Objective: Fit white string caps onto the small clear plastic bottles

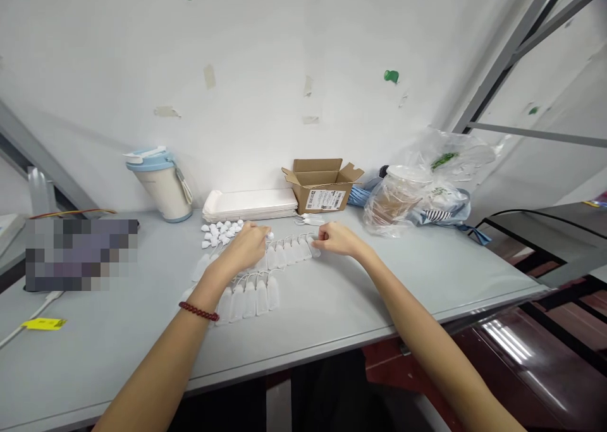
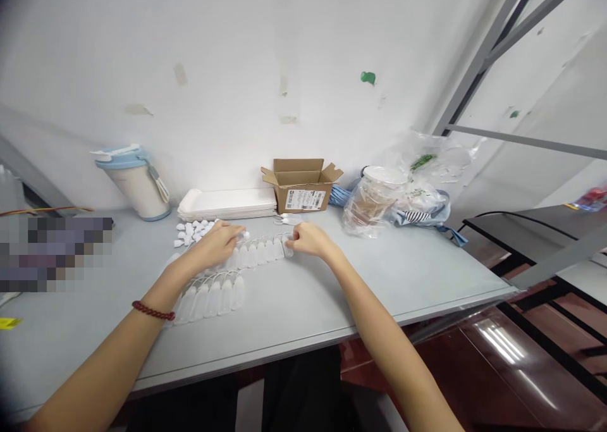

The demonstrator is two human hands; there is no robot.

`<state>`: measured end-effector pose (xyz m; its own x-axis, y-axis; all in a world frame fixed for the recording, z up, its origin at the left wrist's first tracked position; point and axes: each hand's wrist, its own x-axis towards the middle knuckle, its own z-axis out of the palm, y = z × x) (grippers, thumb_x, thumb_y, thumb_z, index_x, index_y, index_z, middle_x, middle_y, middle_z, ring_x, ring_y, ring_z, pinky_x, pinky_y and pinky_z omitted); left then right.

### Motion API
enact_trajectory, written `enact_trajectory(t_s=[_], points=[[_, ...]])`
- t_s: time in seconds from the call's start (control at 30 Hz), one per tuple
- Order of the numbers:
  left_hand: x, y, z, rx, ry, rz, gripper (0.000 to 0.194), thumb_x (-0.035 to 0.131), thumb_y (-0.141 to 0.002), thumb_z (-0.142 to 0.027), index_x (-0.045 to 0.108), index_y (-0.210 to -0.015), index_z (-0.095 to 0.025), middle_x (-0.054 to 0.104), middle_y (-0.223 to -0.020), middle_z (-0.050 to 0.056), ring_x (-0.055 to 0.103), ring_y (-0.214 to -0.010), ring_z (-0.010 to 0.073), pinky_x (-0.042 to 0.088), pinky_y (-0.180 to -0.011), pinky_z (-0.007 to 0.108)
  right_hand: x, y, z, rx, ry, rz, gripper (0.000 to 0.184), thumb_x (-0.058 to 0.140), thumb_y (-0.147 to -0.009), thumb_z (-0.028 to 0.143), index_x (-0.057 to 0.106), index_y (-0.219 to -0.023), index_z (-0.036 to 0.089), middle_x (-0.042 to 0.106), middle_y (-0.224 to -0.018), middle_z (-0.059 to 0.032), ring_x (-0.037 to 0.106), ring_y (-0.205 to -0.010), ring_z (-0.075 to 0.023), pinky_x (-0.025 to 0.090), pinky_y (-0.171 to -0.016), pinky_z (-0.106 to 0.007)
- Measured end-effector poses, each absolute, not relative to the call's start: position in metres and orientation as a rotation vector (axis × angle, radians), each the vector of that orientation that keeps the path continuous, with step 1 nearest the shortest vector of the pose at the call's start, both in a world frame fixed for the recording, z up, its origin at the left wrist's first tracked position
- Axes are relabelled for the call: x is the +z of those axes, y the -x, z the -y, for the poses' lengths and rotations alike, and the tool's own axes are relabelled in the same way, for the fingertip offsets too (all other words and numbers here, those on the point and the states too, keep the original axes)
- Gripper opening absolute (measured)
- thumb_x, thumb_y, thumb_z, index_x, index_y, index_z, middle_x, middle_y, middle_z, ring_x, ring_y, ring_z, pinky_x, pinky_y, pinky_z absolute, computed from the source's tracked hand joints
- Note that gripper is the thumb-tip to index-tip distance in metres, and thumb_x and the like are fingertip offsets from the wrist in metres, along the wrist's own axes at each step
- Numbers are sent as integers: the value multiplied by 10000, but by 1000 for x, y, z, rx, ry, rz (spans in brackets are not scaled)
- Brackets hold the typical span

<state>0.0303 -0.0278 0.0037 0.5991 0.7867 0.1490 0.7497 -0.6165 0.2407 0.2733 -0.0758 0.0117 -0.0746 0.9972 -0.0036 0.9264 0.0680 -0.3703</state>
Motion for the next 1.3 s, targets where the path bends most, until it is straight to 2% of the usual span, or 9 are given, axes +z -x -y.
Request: enact_trajectory(t_s=[0.2, 0.47, 0.63, 0.77, 0.87, 1.0, 1.1, 1.2, 1.3], points=[[4, -26, 19, 459, -2668, -1213, 372, 387, -798, -126, 672, -1033, -170, 600, -1174, 101, 466, -1104, 286, 404, -939, 399, 8, -276, 72, 519, 1911, 2117, 262, 569, -723, 371, 597, -609, 137, 549, -580, -5, 441, -543, -100, 259, -494, -226], [5, -21, 3, 295, -2595, -1171, 463, 354, -784, -150, 675, -1112, -210, 565, -1273, 50, 464, -1115, 276, 376, -981, 383, 7, -275, 73, 392, 2035, 2116, 263, 594, -696, 377, 548, -560, 157, 545, -568, -5, 437, -536, -103, 240, -483, -235], [9, -25, 2, 154, -2534, -1183, 486, 365, -779, -192, 638, -1181, -171, 549, -1335, 60, 490, -1159, 279, 361, -1011, 374, 8, -277, 73, 400, 2021, 2132, 259, 604, -712, 367, 549, -570, 156, 570, -594, -22, 449, -544, -108, 234, -488, -240], [12, -27, 6, 136, -2462, -1158, 500, 412, -771, -249, 589, -1230, -160, 517, -1381, 68, 521, -1184, 255, 391, -989, 325, 10, -276, 73, 363, 1964, 2056, 221, 576, -744, 317, 552, -596, 154, 581, -606, -27, 450, -552, -111, 235, -504, -245], [13, -27, 9, 145, -2475, -1150, 444, 407, -762, -230, 632, -1140, -168, 575, -1317, 69, 561, -1135, 250, 423, -934, 313, 9, -272, 73, 272, 1877, 1919, 219, 531, -793, 296, 539, -625, 155, 579, -615, -24, 454, -565, -111, 249, -524, -242], [10, -29, 8, 217, -2551, -1127, 332, 394, -755, -191, 679, -924, -183, 708, -1017, 66, 630, -963, 244, 438, -855, 315, 1, -262, 72, 224, 1710, 1771, 229, 518, -831, 339, 533, -693, 156, 590, -664, -17, 463, -580, -108, 286, -557, -233], [7, -28, 8, 382, -2522, -1173, 298, 423, -750, -199, 694, -874, -201, 723, -875, 58, 643, -921, 254, 436, -842, 323, -4, -254, 74, 240, 1595, 1804, 235, 511, -840, 350, 531, -706, 158, 580, -676, -11, 461, -585, -106, 316, -581, -233], [9, -24, 12, 552, -2427, -1181, 326, 420, -766, -222, 710, -914, -217, 730, -917, 47, 634, -980, 271, 432, -873, 346, -5, -247, 78, 274, 1482, 1853, 208, 510, -842, 333, 537, -731, 160, 589, -714, -19, 482, -615, -109, 352, -610, -233], [17, -21, 22, 677, -2236, -1129, 358, 435, -784, -264, 706, -1015, -219, 707, -1085, 42, 609, -1064, 272, 428, -924, 367, -7, -241, 80, 377, 1392, 1830, 196, 521, -839, 353, 546, -792, 165, 603, -745, -24, 518, -635, -116, 396, -612, -235]])
